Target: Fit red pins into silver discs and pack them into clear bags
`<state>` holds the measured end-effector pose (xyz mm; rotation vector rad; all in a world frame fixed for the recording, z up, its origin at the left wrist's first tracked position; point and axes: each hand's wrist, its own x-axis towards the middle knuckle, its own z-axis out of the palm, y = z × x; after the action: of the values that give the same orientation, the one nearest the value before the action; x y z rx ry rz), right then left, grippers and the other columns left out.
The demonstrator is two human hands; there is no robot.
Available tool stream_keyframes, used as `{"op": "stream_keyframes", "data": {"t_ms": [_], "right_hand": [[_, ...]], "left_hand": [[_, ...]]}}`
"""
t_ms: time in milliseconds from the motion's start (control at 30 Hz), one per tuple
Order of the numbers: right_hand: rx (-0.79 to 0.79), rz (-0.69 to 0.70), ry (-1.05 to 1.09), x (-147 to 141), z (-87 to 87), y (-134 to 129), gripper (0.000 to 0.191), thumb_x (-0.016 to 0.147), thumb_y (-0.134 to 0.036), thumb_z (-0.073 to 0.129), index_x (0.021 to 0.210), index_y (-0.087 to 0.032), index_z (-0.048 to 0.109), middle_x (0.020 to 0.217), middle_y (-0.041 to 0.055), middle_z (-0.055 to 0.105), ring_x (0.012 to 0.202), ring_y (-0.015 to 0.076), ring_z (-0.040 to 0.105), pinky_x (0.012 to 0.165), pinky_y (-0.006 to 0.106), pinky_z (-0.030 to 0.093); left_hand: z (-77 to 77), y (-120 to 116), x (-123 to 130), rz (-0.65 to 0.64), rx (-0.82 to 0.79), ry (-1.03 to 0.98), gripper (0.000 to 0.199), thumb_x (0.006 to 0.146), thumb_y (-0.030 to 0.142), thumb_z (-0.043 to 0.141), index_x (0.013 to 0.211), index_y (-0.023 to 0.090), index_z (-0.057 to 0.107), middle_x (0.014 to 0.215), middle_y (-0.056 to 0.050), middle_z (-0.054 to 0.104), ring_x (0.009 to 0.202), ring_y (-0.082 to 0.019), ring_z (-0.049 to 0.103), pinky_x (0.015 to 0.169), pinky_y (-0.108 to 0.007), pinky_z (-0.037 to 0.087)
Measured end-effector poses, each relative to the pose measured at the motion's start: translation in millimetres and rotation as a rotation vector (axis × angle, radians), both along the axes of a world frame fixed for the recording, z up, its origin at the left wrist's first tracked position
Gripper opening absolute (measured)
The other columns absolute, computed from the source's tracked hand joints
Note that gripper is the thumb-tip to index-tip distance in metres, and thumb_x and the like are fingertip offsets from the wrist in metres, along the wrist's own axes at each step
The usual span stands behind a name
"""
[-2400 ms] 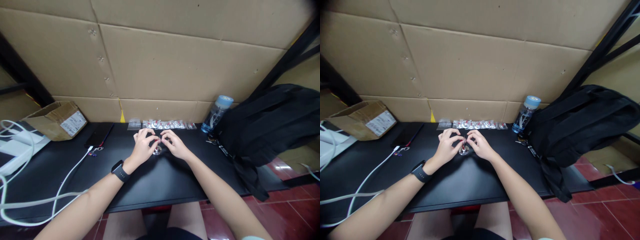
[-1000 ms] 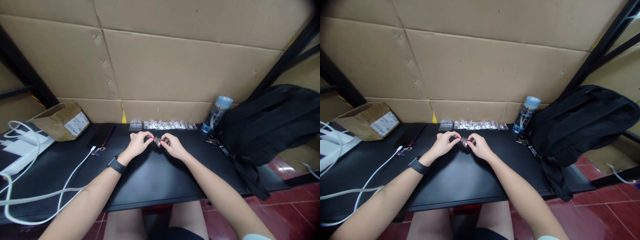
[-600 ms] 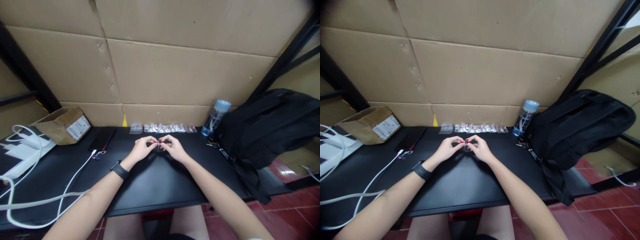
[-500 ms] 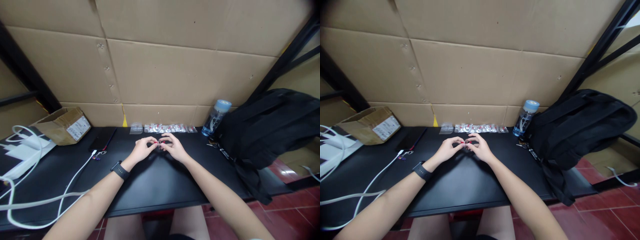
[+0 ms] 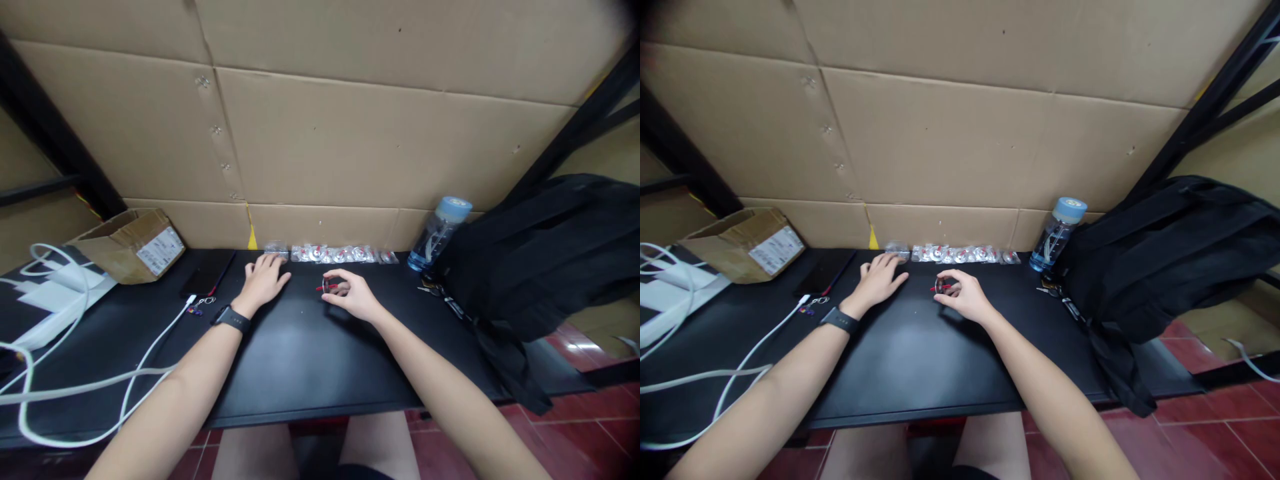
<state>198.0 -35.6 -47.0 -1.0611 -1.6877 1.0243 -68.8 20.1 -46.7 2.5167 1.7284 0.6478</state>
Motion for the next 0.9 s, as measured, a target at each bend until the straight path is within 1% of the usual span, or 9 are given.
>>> {"op": "stream_keyframes", "data": {"t_ms": [100, 200, 267, 333, 433, 500, 567, 700, 900], "right_hand": [[0.035, -0.017, -0.02, 3, 1.7, 1, 0.049, 0.072, -0.032, 0.083, 0.117, -0.021, 0.067, 0.111, 0.0086, 0.073, 0.079, 0.0186, 0.074, 0.071, 0.031, 0.059], [0.081, -0.033, -0.052, 7, 3.8, 1, 0.047, 0.073, -0.031, 0.082, 0.117, -0.022, 0.068, 0.111, 0.0078, 0.073, 0.08, 0.0185, 0.074, 0.069, 0.029, 0.058], [0.115, -0.043, -0.085, 11, 6.1, 2, 0.047, 0.075, -0.03, 0.081, 0.119, -0.022, 0.067, 0.112, 0.0076, 0.073, 0.082, 0.0186, 0.074, 0.069, 0.029, 0.057], [0.156, -0.051, -0.145, 15, 9.2, 3, 0.045, 0.076, -0.028, 0.08, 0.119, -0.022, 0.068, 0.113, 0.0073, 0.073, 0.085, 0.0181, 0.073, 0.071, 0.029, 0.057], [0.224, -0.035, -0.276, 23, 14.5, 3, 0.04, 0.076, -0.024, 0.079, 0.115, -0.023, 0.07, 0.11, 0.0053, 0.074, 0.087, 0.0172, 0.07, 0.073, 0.028, 0.054], [0.242, 0.005, -0.351, 27, 18.2, 2, 0.036, 0.077, -0.023, 0.079, 0.112, -0.023, 0.072, 0.105, 0.0036, 0.075, 0.086, 0.0165, 0.069, 0.073, 0.027, 0.052], [0.24, 0.043, -0.408, 30, 21.6, 1, 0.032, 0.078, -0.022, 0.078, 0.109, -0.023, 0.073, 0.098, 0.0019, 0.075, 0.081, 0.0153, 0.067, 0.073, 0.027, 0.05], [0.249, 0.066, -0.532, 32, 26.5, -4, 0.024, 0.077, -0.024, 0.079, 0.101, -0.023, 0.075, 0.084, -0.0004, 0.073, 0.072, 0.0141, 0.065, 0.072, 0.026, 0.047], [0.189, -0.034, -0.697, 30, 29.9, -9, 0.022, 0.072, -0.028, 0.084, 0.091, -0.024, 0.074, 0.076, 0.0001, 0.071, 0.065, 0.0152, 0.063, 0.061, 0.024, 0.041]], "left_hand": [[-6.0, 14, -26, 0.056, -0.066, 0.065, 0.045, 0.099, 0.046, 0.045, 0.135, 0.023, 0.06, 0.151, -0.018, 0.054, 0.145, -0.039, 0.034, 0.108, -0.064, 0.028], [-4.1, 14, -37, 0.037, -0.061, 0.102, 0.037, 0.093, 0.046, 0.051, 0.117, 0.026, 0.072, 0.135, -0.016, 0.066, 0.141, -0.041, 0.038, 0.108, -0.065, 0.026], [1.9, 8, -33, -0.006, -0.063, 0.12, 0.031, 0.09, 0.046, 0.056, 0.103, 0.027, 0.077, 0.121, -0.015, 0.071, 0.133, -0.041, 0.045, 0.107, -0.064, 0.029], [10.2, -4, -22, -0.085, -0.112, 0.125, 0.029, 0.089, 0.047, 0.059, 0.096, 0.028, 0.079, 0.117, -0.013, 0.072, 0.128, -0.039, 0.05, 0.106, -0.06, 0.032], [22.1, -23, 2, -0.294, -0.247, 0.134, 0.025, 0.089, 0.05, 0.061, 0.092, 0.032, 0.079, 0.133, -0.007, 0.067, 0.139, -0.038, 0.042, 0.11, -0.06, 0.03], [26.7, -34, 17, -0.432, -0.352, 0.144, 0.023, 0.089, 0.049, 0.064, 0.102, 0.037, 0.078, 0.147, -0.002, 0.059, 0.147, -0.038, 0.034, 0.113, -0.063, 0.025], [27.8, -41, 26, -0.496, -0.4, 0.139, 0.031, 0.087, 0.046, 0.069, 0.117, 0.044, 0.074, 0.155, -0.001, 0.052, 0.15, -0.04, 0.029, 0.114, -0.065, 0.023], [25.1, -46, 28, -0.528, -0.363, 0.118, 0.042, 0.085, 0.045, 0.073, 0.127, 0.049, 0.069, 0.16, -0.002, 0.045, 0.151, -0.042, 0.026, 0.116, -0.065, 0.024], [27.9, -46, 21, -0.525, -0.37, 0.147, 0.051, 0.085, 0.049, 0.072, 0.135, 0.053, 0.062, 0.158, -0.003, 0.047, 0.149, -0.042, 0.032, 0.115, -0.065, 0.025]]}}
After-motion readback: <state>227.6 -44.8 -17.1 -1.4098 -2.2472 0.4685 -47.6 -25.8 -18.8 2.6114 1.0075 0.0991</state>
